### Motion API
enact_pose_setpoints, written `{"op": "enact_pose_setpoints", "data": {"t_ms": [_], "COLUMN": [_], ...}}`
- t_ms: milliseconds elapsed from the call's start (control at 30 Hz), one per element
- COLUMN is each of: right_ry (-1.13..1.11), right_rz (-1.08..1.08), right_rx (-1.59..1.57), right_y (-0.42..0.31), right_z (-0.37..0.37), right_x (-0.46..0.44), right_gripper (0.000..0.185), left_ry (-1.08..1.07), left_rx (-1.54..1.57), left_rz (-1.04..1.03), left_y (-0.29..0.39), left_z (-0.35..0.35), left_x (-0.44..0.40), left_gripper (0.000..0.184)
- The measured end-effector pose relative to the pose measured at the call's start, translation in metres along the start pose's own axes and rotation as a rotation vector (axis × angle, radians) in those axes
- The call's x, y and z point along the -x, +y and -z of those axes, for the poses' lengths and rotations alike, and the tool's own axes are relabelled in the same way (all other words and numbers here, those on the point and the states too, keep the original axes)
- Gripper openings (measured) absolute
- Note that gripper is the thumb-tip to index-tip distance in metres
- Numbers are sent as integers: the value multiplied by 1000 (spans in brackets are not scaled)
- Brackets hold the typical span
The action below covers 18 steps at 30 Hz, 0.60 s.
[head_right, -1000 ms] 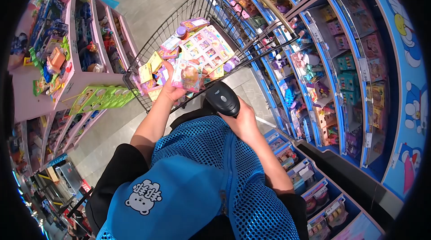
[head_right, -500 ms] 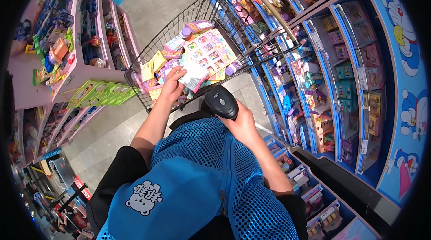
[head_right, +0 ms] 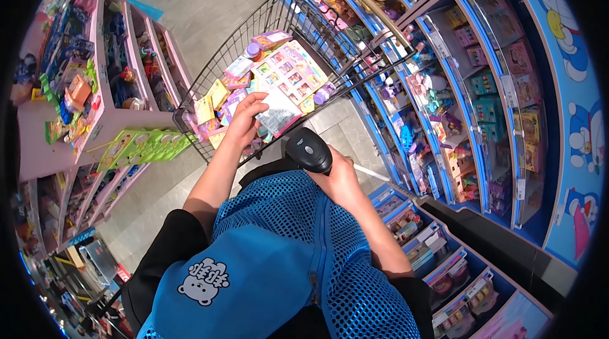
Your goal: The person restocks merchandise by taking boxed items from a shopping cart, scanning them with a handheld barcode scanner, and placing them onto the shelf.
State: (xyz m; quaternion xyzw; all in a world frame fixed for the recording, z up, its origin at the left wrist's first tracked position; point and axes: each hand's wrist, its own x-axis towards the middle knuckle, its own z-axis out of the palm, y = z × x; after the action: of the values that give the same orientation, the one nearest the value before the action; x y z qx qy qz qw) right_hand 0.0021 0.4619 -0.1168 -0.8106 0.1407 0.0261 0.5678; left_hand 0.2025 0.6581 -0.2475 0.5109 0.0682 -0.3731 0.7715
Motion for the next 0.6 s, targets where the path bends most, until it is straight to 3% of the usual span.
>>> {"op": "enact_pose_setpoints", "data": {"t_ms": [300, 433, 600], "right_ry": [42, 76, 158], "right_rz": [47, 78, 56], "right_rx": [-17, -70, 7], "right_y": [4, 3, 31], "right_z": [23, 40, 61], "right_x": [7, 10, 24], "right_gripper": [44, 43, 49], "left_ry": [-109, -229, -300], "left_rx": [202, 509, 413], "left_rz": [-47, -42, -43], "left_y": [13, 3, -17], "left_z": [-45, -54, -76], "left_x": [3, 0, -1], "left_gripper": [35, 49, 48]}}
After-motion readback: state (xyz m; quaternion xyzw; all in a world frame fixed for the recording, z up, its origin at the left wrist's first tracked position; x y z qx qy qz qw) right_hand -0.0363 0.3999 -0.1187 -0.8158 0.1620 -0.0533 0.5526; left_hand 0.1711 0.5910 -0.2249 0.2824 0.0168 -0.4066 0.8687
